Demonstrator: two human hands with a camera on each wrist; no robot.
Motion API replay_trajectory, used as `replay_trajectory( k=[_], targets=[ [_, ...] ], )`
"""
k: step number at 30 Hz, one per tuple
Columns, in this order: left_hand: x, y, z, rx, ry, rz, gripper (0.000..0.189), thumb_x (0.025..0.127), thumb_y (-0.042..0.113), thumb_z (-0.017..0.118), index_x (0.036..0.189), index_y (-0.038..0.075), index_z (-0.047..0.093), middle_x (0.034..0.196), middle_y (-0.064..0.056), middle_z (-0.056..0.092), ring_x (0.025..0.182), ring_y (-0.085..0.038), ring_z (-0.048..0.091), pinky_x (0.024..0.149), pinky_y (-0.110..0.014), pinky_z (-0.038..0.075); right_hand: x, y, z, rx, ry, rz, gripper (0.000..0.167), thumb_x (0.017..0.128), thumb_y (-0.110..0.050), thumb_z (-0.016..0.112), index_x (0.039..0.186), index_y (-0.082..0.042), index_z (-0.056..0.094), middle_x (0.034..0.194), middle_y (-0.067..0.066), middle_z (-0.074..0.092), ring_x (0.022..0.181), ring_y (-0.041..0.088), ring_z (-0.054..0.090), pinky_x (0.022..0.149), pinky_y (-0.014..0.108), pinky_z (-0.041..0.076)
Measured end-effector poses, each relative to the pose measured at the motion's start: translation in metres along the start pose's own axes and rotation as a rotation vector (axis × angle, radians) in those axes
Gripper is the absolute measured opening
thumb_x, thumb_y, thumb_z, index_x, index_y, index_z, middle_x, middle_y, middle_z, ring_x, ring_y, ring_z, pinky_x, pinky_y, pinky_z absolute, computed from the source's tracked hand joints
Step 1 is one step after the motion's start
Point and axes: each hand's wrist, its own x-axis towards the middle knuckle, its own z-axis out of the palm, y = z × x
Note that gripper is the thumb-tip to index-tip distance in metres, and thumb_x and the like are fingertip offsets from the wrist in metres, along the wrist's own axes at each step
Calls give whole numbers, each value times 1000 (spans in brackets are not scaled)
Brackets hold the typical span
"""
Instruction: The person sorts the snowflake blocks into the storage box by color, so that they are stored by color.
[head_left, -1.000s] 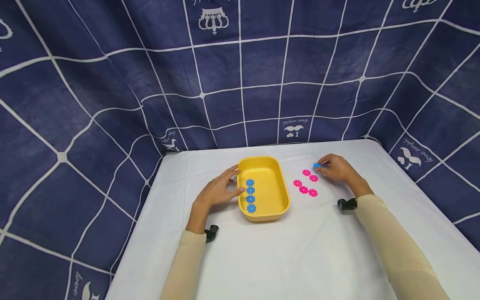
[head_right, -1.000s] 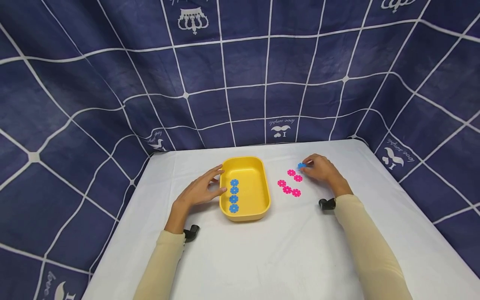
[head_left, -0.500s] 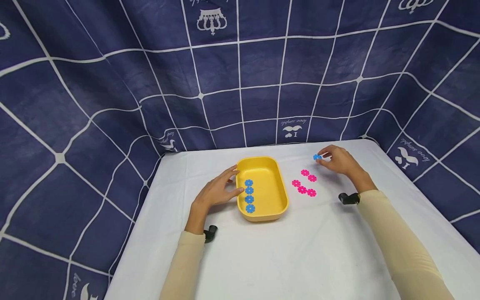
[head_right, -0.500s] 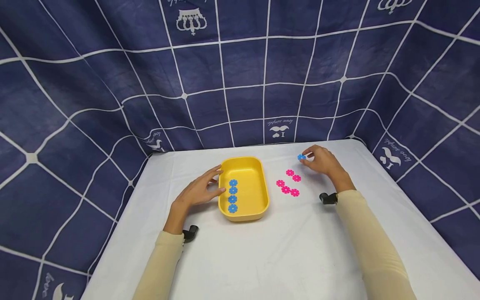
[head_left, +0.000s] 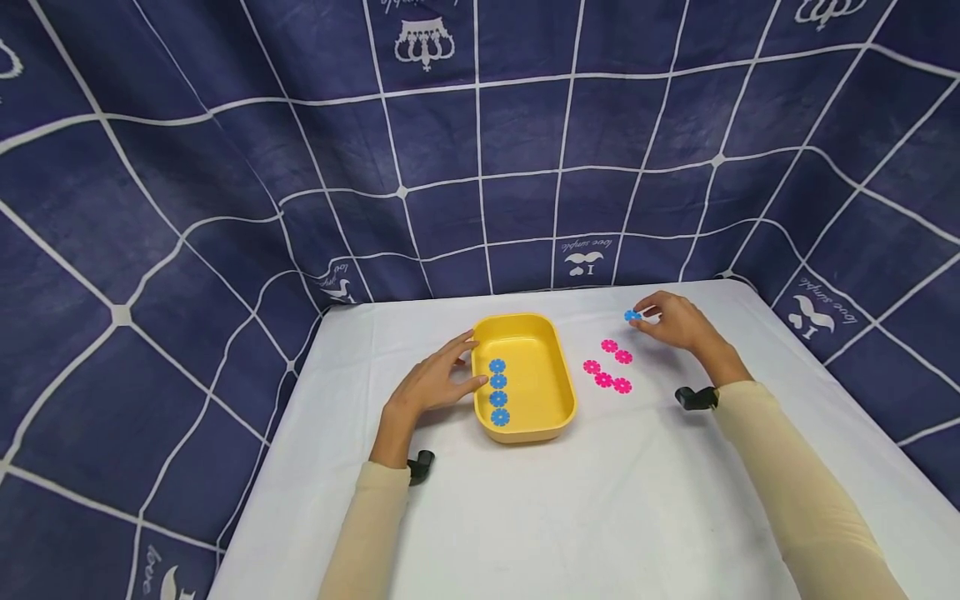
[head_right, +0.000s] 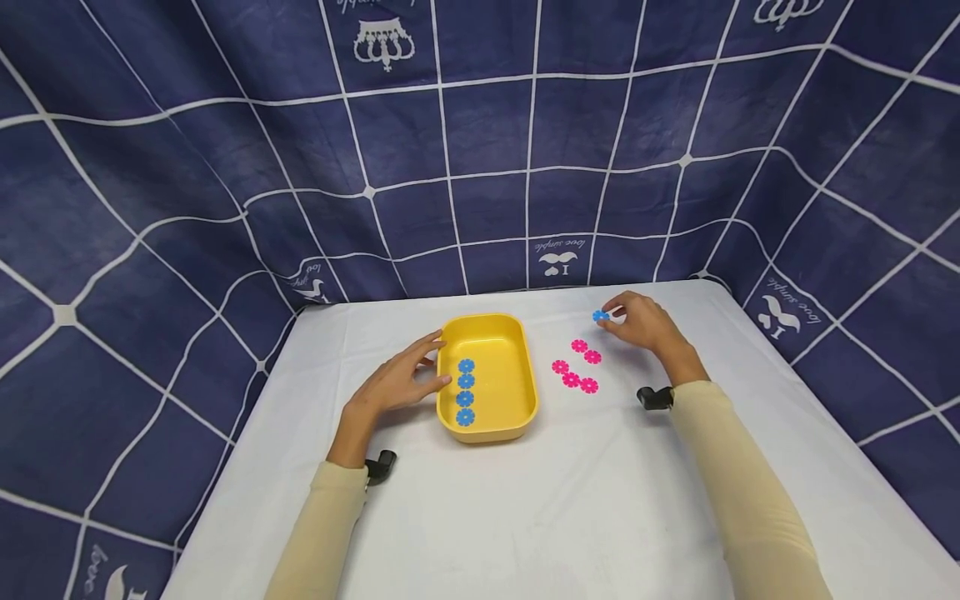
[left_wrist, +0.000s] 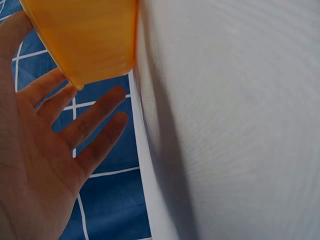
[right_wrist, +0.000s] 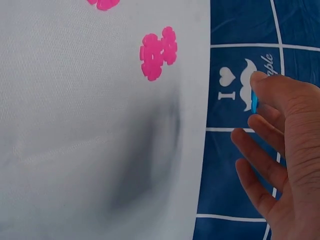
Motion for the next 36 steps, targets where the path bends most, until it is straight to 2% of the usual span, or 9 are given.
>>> replay_trajectory(
  k=[9,14,19,31,36],
  targets=[
    [-1,-1,-2,-2,4,12,80,97,59,72,162,20,49,175,13,32,129,-20,67,110,-52,52,8,-20,7,-15,-10,-16,46,97,-29,80,130,1,72,132,25,68,123,46,66,102,65,53],
    [-2,-1,-1,-3,4,17,81,96,61,71,162,19,50,175,12,32,129,-21,68,110,-54,52,13,-36,11,-26,-13,-46,47,97,-34,80,130,-2,73,131,23,70,122,45,67,97,61,58],
    [-2,0,-1,4,11,22,82,96,63,70,162,19,50,175,11,32,128,-21,68,109,-53,52,19,-54,14,-30,2,-99,44,95,-35,82,127,-5,75,127,19,71,119,42,69,93,57,61],
    [-3,2,-1,-3,-1,6,82,96,63,69,162,20,49,175,12,32,128,-19,68,110,-53,52,34,-103,21,-10,15,-259,40,94,-32,85,122,-5,77,124,15,74,117,36,71,98,55,60],
    [-2,1,-1,1,5,6,82,96,65,69,163,22,49,175,13,32,127,-18,68,109,-52,52,39,-122,25,0,18,-299,39,93,-30,86,122,-6,76,123,13,75,116,33,71,100,53,59]
  ],
)
